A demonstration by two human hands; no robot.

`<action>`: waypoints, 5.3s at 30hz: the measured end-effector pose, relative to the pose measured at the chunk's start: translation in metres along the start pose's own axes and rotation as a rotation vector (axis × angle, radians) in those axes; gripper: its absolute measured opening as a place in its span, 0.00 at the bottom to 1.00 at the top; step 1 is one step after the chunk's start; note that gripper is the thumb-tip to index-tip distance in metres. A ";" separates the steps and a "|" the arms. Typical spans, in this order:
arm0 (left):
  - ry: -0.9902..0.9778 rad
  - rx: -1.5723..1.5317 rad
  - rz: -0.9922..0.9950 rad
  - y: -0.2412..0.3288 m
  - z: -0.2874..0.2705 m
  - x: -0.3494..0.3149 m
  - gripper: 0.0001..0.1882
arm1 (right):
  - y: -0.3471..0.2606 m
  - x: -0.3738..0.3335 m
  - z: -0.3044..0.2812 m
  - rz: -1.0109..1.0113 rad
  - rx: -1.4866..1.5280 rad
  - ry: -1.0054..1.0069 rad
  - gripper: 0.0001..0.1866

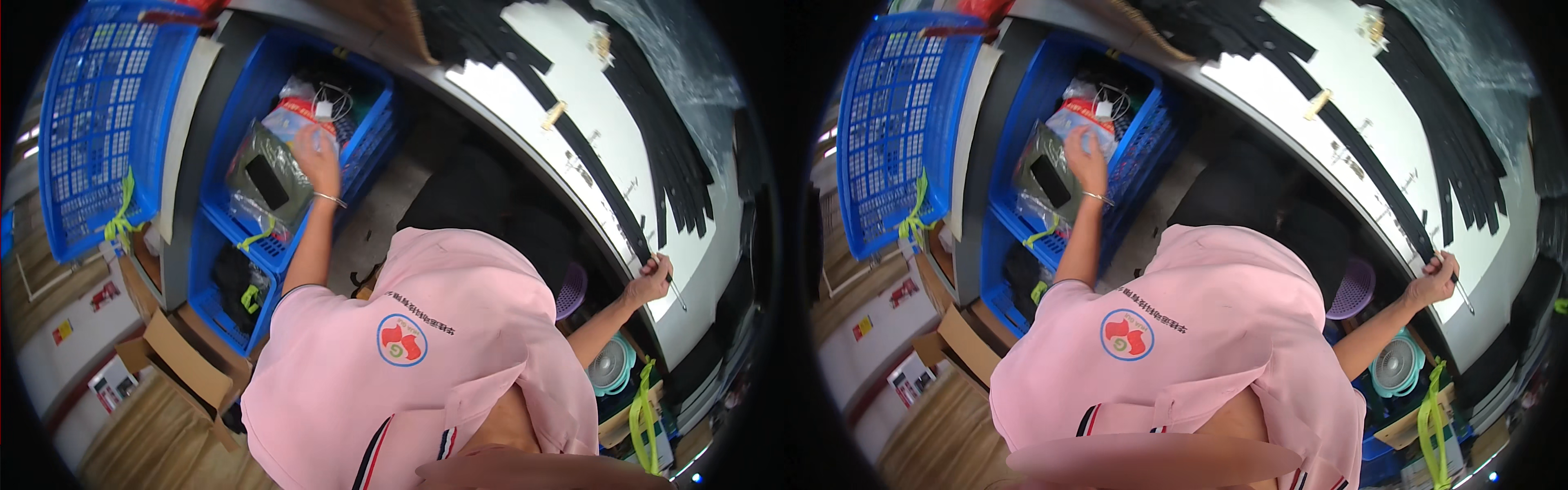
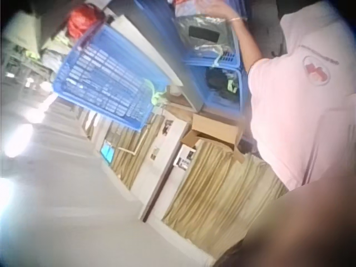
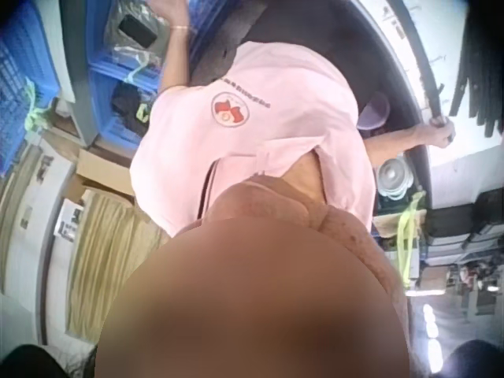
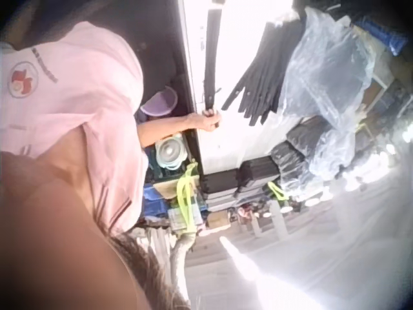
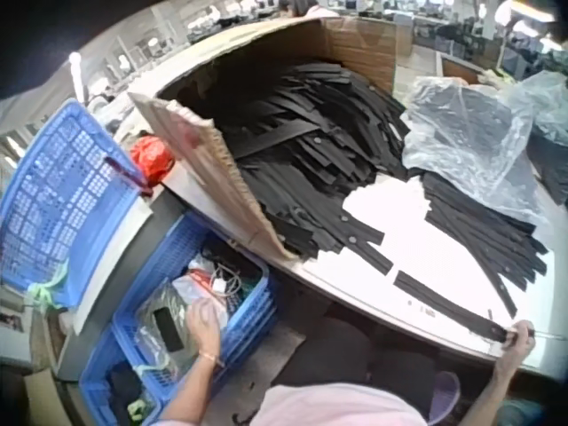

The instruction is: The recorder is using a pen to mark specific points on black straps/strips positioned on a marked template on a workbench.

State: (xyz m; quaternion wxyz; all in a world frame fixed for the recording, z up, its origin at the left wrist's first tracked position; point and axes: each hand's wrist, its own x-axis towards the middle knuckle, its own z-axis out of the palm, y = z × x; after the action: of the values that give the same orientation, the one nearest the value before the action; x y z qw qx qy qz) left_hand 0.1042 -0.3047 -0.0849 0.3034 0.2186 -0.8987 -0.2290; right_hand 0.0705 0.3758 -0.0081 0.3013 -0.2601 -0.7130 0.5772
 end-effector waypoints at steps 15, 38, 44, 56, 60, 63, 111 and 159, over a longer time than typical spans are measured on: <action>0.004 0.637 -0.594 -0.287 -0.040 -0.066 0.38 | 0.003 0.019 0.001 0.013 -0.101 0.072 0.12; -0.165 0.773 -0.819 -0.261 -0.044 -0.029 0.43 | -0.067 -0.065 0.094 -0.757 -1.101 -0.361 0.26; -0.161 0.793 -0.852 -0.263 -0.049 -0.027 0.43 | -0.056 0.004 0.137 -0.758 -1.086 -0.189 0.22; -0.150 0.315 -0.168 -0.137 -0.018 0.000 0.34 | -0.093 -0.133 0.296 -1.084 -0.519 -0.581 0.10; -0.205 -0.081 0.098 0.032 0.003 0.007 0.25 | -0.099 -0.115 0.288 -1.191 -0.529 -0.629 0.10; -0.273 -0.326 0.192 0.148 0.017 -0.003 0.22 | -0.109 -0.100 0.247 -1.207 -0.513 -0.482 0.09; -0.675 -0.257 0.671 0.305 0.085 -0.044 0.41 | -0.034 -0.059 0.006 -0.744 -0.908 -0.121 0.17; -0.579 -0.291 0.722 0.309 0.091 -0.048 0.39 | -0.062 -0.089 0.199 -0.386 -0.240 -0.630 0.13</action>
State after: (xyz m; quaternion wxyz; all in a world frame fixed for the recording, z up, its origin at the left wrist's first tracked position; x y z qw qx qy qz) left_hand 0.0018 -0.0071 -0.0029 0.1284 -0.2245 -0.9233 -0.2838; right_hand -0.0149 0.1670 0.0108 0.1380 0.0357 -0.8689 0.4741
